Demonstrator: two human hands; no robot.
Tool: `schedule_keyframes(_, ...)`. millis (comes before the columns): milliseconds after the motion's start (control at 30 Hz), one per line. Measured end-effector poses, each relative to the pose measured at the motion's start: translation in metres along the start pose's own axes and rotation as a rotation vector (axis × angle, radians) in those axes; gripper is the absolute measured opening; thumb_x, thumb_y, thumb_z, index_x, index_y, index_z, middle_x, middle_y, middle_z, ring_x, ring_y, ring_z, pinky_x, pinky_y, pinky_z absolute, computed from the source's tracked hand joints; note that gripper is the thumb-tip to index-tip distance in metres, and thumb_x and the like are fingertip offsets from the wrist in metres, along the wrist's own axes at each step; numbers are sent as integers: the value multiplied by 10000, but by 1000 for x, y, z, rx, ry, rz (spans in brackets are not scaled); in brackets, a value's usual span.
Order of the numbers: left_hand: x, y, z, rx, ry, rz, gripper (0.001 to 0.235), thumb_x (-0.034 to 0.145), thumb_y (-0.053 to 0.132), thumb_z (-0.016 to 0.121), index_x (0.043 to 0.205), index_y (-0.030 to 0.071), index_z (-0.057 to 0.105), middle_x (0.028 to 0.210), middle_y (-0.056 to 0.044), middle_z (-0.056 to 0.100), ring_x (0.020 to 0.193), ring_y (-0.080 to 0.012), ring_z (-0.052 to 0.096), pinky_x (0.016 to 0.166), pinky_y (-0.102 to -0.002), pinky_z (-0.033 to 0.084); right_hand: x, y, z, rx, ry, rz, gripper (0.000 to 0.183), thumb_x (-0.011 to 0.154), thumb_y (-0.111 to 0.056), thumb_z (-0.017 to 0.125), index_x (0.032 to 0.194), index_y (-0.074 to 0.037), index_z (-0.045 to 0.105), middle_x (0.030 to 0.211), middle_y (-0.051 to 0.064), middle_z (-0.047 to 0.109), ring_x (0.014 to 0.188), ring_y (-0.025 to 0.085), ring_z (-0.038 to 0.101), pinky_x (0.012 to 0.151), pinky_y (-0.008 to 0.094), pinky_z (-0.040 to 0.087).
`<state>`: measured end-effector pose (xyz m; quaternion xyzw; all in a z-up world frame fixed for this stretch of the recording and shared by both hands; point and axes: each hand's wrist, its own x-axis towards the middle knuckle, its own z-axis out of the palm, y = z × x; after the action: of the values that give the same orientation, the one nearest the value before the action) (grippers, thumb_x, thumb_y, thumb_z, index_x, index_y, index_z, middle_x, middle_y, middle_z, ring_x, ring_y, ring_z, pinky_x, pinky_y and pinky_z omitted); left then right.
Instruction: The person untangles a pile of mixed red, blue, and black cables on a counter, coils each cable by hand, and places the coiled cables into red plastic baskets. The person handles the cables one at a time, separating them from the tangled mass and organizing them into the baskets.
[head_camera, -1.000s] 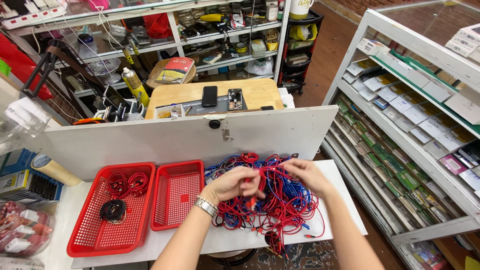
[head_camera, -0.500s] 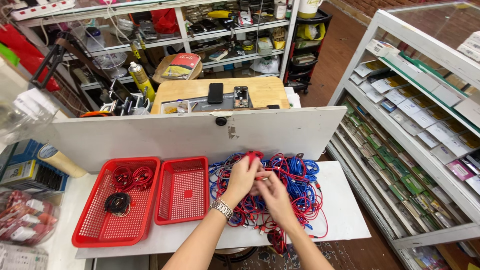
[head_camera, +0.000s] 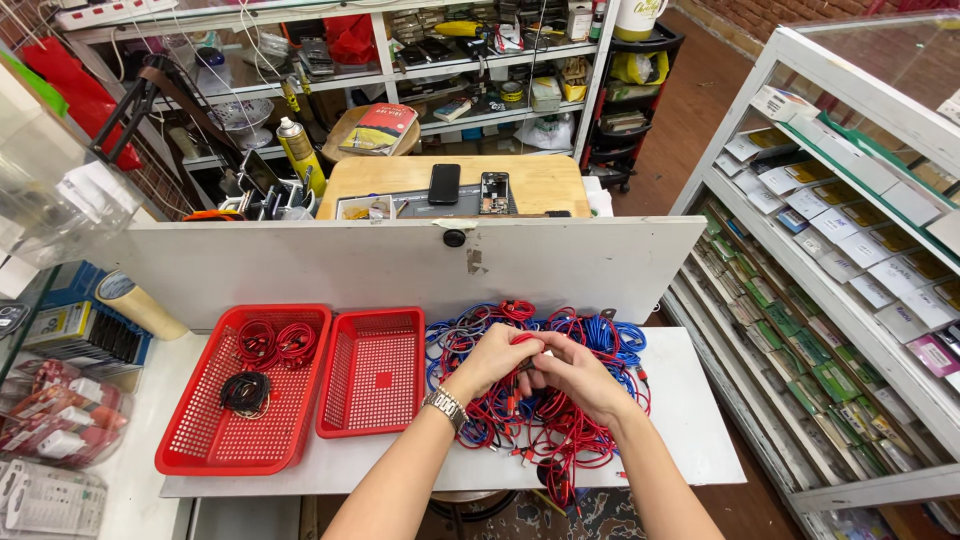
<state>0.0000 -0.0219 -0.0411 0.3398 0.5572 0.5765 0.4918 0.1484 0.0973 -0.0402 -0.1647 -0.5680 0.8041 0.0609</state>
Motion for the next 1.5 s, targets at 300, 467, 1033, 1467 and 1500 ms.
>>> schedule_keyframes(300,9,-19,11,-116,44,-35,245,972,168,625,1181,40,626,940,-20,695,864,-75,662,771,-237,532,7,6,-42,86,97,80,285,903,-140,702,1154,-37,614,1045,72,724,948,157,712,890,355,579)
schedule_keyframes(467,8,-31,14,-135,-69,14,337,959,89,626,1292,37,605,1021,-17,684,934,-102,619,840,-266,494,2,4,-52,176,47,145,272,880,-133,720,1136,-74,653,1025,50,727,917,139,709,886,337,583)
schedule_keyframes(1033,-13,-47,-9,337,218,56,301,983,281,613,1127,17,624,907,-143,687,736,-204,630,672,-367,518,44,37,-36,-180,177,-27,305,845,-33,725,1144,-26,663,1029,47,742,963,111,681,868,250,520)
schedule_keyframes(1467,-61,-50,-119,291,261,36,275,953,301,658,1060,50,692,848,-81,682,721,-159,627,628,-375,508,123,87,62,-86,184,-126,340,829,13,676,1155,-62,610,951,21,688,885,120,662,803,265,541)
schedule_keyframes(1500,-65,-50,-129,84,194,-49,293,1004,340,623,1058,58,682,825,-49,662,677,-125,604,584,-369,495,128,89,70,-133,181,-92,321,845,11,688,1150,-52,610,957,32,692,878,124,656,780,269,517)
